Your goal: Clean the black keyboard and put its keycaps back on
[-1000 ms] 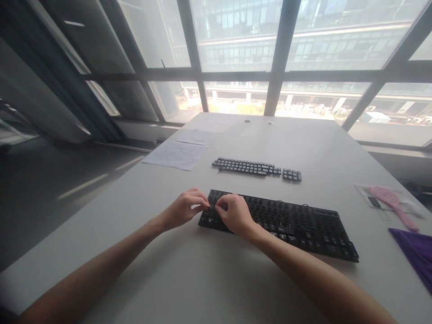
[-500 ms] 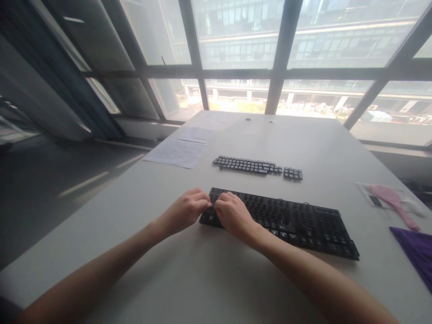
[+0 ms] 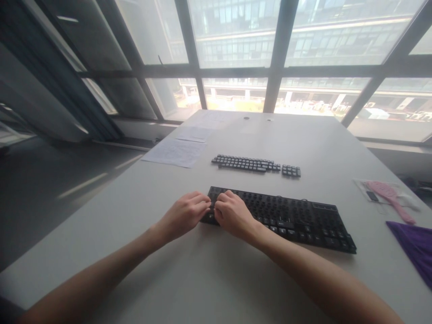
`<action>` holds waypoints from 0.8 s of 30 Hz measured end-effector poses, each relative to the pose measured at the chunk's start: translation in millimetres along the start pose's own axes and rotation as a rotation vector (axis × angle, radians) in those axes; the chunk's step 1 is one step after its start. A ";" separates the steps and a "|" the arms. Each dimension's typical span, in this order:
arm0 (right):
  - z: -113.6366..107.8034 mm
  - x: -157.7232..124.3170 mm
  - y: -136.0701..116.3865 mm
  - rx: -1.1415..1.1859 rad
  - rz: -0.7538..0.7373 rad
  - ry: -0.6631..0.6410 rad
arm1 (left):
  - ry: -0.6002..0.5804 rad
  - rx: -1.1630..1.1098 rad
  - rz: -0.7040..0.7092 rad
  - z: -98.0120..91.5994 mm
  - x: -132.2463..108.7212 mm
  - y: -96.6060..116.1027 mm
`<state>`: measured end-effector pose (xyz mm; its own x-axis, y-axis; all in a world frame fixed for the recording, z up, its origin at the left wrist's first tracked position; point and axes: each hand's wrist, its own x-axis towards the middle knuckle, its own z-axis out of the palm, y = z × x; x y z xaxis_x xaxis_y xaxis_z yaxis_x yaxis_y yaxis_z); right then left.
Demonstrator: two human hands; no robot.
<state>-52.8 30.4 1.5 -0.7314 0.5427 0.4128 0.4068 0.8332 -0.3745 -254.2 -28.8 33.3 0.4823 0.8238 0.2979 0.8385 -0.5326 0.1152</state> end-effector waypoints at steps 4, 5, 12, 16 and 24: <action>-0.6 -1.0 0.3 0.010 -0.009 0.010 | 0.003 -0.018 -0.019 0.0 -0.4 2.2; -1.4 -1.3 0.2 0.014 -0.015 0.012 | 0.000 -0.023 -0.027 0.0 -0.6 2.5; -12.9 -1.2 1.7 0.169 0.105 0.087 | 0.141 -0.256 -0.196 8.8 -3.3 -12.7; -24.6 8.2 13.9 0.123 0.230 0.064 | 0.271 -0.335 -0.296 15.3 8.3 -40.9; -29.8 63.1 75.2 -0.175 0.279 0.028 | 0.317 -0.099 -0.274 44.5 77.0 -100.4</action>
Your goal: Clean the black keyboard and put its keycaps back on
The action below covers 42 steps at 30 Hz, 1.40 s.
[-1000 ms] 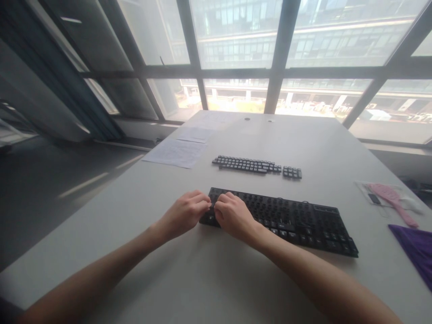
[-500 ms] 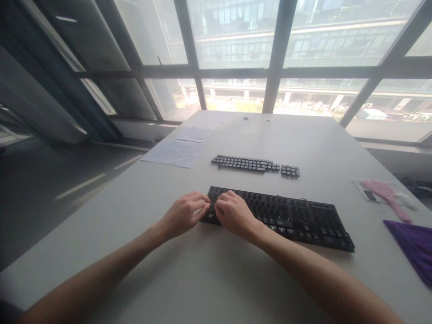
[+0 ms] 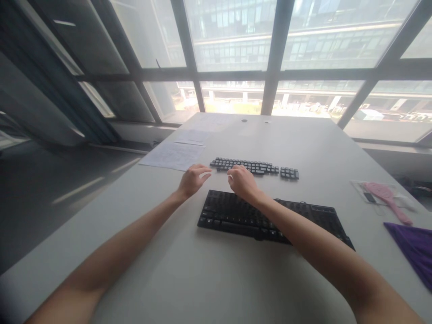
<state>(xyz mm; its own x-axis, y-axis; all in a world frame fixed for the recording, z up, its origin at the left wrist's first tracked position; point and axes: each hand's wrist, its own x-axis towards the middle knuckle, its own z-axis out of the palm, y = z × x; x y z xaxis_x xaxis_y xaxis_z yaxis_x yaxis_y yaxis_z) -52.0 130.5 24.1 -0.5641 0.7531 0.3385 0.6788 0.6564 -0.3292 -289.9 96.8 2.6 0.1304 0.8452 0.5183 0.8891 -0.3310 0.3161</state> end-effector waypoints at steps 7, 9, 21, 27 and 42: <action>22.3 41.9 14.5 -0.161 -0.145 -0.031 | -0.048 0.080 0.052 32.2 33.5 -8.5; 28.4 48.2 14.1 -0.189 -0.153 -0.034 | -0.063 0.089 0.058 36.4 35.1 -8.0; 44.4 67.7 16.8 -0.223 -0.184 -0.064 | -0.034 0.046 -0.037 38.1 31.7 -8.4; 43.7 66.4 10.4 -0.187 -0.225 -0.088 | 0.048 -0.014 -0.125 16.0 22.9 -2.2; -0.7 -2.2 -15.1 0.286 0.007 0.074 | -0.399 -0.440 -0.096 -42.3 -40.4 81.2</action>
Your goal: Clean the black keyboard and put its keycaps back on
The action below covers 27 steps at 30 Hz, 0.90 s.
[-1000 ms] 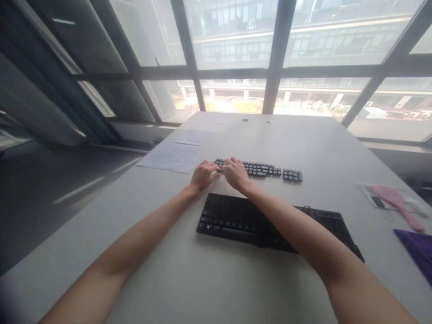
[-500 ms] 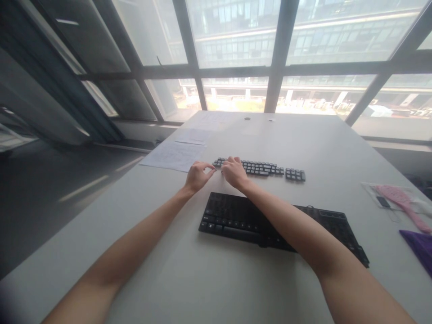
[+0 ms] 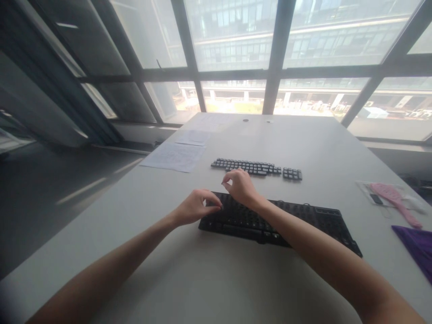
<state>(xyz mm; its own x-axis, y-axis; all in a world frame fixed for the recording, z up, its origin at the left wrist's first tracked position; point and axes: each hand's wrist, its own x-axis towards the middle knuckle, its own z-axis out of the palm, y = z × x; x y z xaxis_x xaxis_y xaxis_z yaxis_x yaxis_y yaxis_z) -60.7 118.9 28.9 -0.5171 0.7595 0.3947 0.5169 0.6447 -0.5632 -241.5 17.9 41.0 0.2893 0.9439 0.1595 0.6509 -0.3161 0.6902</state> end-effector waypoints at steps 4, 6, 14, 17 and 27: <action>-20.8 -44.3 -2.6 0.198 0.160 -0.043 | -0.039 0.024 0.026 4.7 0.6 3.5; -23.6 -63.2 -2.5 0.280 0.208 -0.088 | -0.049 0.036 0.052 6.4 0.6 3.3; -15.0 -87.3 -15.2 0.301 0.110 -0.074 | -0.005 0.192 0.236 16.0 -8.8 -0.9; -9.4 -86.8 -17.6 0.243 0.035 -0.064 | 0.010 0.257 0.274 16.9 -13.6 0.4; 1.2 -91.8 -16.2 0.121 -0.127 -0.039 | 0.040 0.354 0.350 22.3 -26.9 2.7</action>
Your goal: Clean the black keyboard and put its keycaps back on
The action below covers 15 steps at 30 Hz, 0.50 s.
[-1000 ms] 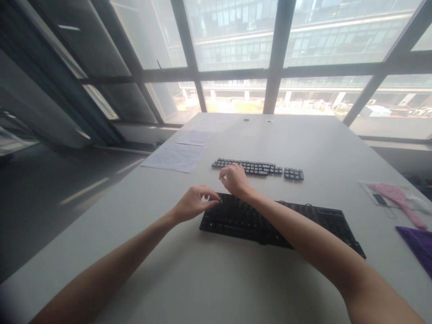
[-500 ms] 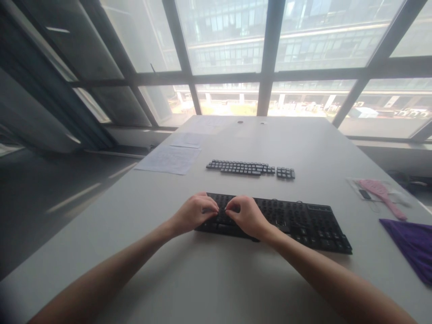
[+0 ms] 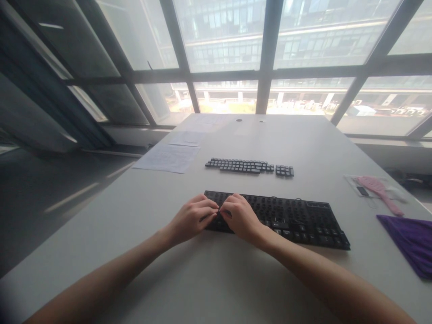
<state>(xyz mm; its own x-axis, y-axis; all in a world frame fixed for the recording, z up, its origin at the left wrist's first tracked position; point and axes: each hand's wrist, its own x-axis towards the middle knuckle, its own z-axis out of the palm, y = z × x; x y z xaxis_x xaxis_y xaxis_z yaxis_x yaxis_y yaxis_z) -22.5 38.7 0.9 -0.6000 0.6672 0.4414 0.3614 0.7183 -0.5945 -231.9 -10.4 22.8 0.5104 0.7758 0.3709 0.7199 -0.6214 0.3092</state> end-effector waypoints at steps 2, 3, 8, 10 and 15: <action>0.1 -0.3 0.0 -0.008 -0.005 0.000 | 0.005 -0.002 0.009 1.3 0.5 -0.3; 0.2 -0.5 0.1 -0.012 -0.010 -0.001 | 0.007 0.000 0.012 1.8 0.8 -0.4; 0.3 -2.3 -1.0 -0.037 -0.050 -0.012 | 0.003 0.000 -0.001 4.3 -0.5 -1.0; -0.4 -3.6 -3.1 -0.062 -0.070 -0.022 | 0.003 -0.009 -0.005 5.4 -1.9 -1.4; -2.1 -6.9 -7.0 -0.123 -0.097 -0.046 | 0.032 -0.019 -0.008 7.9 -3.3 -1.5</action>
<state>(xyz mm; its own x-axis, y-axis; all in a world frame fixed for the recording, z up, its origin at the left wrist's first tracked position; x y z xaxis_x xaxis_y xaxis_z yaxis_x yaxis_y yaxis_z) -19.4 29.5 3.4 -0.6674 0.5861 0.4594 0.3836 0.7993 -0.4625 -230.9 -11.1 14.1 0.4893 0.7768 0.3965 0.7144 -0.6178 0.3287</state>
